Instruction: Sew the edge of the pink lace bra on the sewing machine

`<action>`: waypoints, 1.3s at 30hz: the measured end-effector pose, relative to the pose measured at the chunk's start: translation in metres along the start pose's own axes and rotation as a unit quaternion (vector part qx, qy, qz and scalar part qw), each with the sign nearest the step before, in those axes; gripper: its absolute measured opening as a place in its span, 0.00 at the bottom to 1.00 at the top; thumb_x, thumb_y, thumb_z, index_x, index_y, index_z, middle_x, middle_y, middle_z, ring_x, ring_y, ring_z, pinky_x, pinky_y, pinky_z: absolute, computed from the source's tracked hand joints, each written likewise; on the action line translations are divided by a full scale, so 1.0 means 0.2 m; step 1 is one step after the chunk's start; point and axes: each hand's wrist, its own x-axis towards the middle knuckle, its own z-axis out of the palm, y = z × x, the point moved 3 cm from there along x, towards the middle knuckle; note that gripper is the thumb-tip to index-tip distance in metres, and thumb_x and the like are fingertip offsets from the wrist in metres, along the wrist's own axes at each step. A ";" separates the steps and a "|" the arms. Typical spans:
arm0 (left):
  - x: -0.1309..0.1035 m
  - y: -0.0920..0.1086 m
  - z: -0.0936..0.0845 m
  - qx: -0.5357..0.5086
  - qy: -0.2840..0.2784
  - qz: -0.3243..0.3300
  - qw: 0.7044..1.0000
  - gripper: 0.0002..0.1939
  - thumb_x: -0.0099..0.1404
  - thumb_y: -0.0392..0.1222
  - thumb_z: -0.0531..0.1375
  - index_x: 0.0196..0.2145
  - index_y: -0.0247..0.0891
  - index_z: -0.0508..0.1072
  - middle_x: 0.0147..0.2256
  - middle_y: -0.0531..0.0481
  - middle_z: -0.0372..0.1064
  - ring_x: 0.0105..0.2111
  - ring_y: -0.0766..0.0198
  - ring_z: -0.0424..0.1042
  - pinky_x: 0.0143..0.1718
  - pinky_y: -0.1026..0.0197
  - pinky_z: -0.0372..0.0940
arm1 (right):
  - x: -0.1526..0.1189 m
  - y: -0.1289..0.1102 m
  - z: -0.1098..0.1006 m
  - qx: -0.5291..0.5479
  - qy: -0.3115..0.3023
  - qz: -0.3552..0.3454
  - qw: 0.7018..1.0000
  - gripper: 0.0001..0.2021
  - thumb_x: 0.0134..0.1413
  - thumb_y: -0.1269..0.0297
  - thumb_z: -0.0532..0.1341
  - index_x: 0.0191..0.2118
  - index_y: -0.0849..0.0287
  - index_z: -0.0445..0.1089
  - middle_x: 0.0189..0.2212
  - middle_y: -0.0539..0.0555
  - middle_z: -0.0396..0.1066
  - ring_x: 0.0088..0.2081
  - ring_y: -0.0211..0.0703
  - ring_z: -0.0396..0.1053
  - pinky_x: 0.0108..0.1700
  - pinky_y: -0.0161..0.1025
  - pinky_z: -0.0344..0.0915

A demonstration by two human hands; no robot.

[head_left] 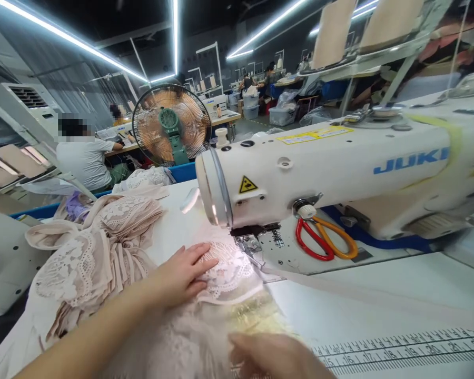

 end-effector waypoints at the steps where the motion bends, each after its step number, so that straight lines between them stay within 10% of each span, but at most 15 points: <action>1: 0.00 -0.03 -0.02 0.000 -0.001 0.015 1.000 0.27 0.64 0.37 0.56 0.60 0.44 0.59 0.64 0.38 0.49 0.62 0.46 0.51 0.57 0.38 0.54 | -0.01 -0.01 -0.08 -0.119 0.051 -0.023 0.991 0.19 0.54 0.65 0.56 0.52 0.54 0.67 0.34 0.56 0.74 0.30 0.45 0.71 0.33 0.39 0.66; 7: 0.03 0.13 -0.17 -0.024 0.059 0.036 0.997 0.22 0.56 0.26 0.53 0.48 0.37 0.70 0.56 0.41 0.64 0.56 0.52 0.63 0.58 0.42 0.56 | 0.12 -0.03 -0.33 -0.476 0.131 -0.100 0.864 0.24 0.51 0.75 0.51 0.55 0.60 0.64 0.41 0.64 0.69 0.34 0.51 0.69 0.28 0.41 0.65; 16: 0.11 0.38 0.04 0.045 0.131 0.084 0.987 0.20 0.64 0.47 0.55 0.48 0.29 0.68 0.49 0.37 0.67 0.41 0.54 0.68 0.43 0.54 0.65 | 0.12 -0.01 -0.31 -0.446 0.074 -0.146 0.880 0.09 0.54 0.74 0.53 0.30 0.59 0.69 0.30 0.55 0.70 0.35 0.48 0.64 0.37 0.43 0.61; 25: 0.04 0.32 0.03 0.091 0.126 0.109 0.982 0.21 0.66 0.53 0.54 0.55 0.47 0.63 0.51 0.46 0.64 0.40 0.55 0.65 0.37 0.55 0.61 | 0.09 0.03 -0.28 -0.400 0.108 -0.153 0.897 0.11 0.57 0.77 0.50 0.32 0.60 0.68 0.30 0.54 0.69 0.34 0.45 0.61 0.36 0.40 0.57; 39: 0.16 0.20 0.03 0.078 0.251 0.263 0.928 0.13 0.71 0.37 0.50 0.44 0.41 0.74 0.46 0.49 0.72 0.42 0.60 0.68 0.49 0.54 0.60 | 0.11 0.03 -0.28 -0.421 0.082 -0.126 0.895 0.12 0.57 0.77 0.51 0.39 0.62 0.70 0.34 0.56 0.69 0.36 0.46 0.62 0.37 0.41 0.58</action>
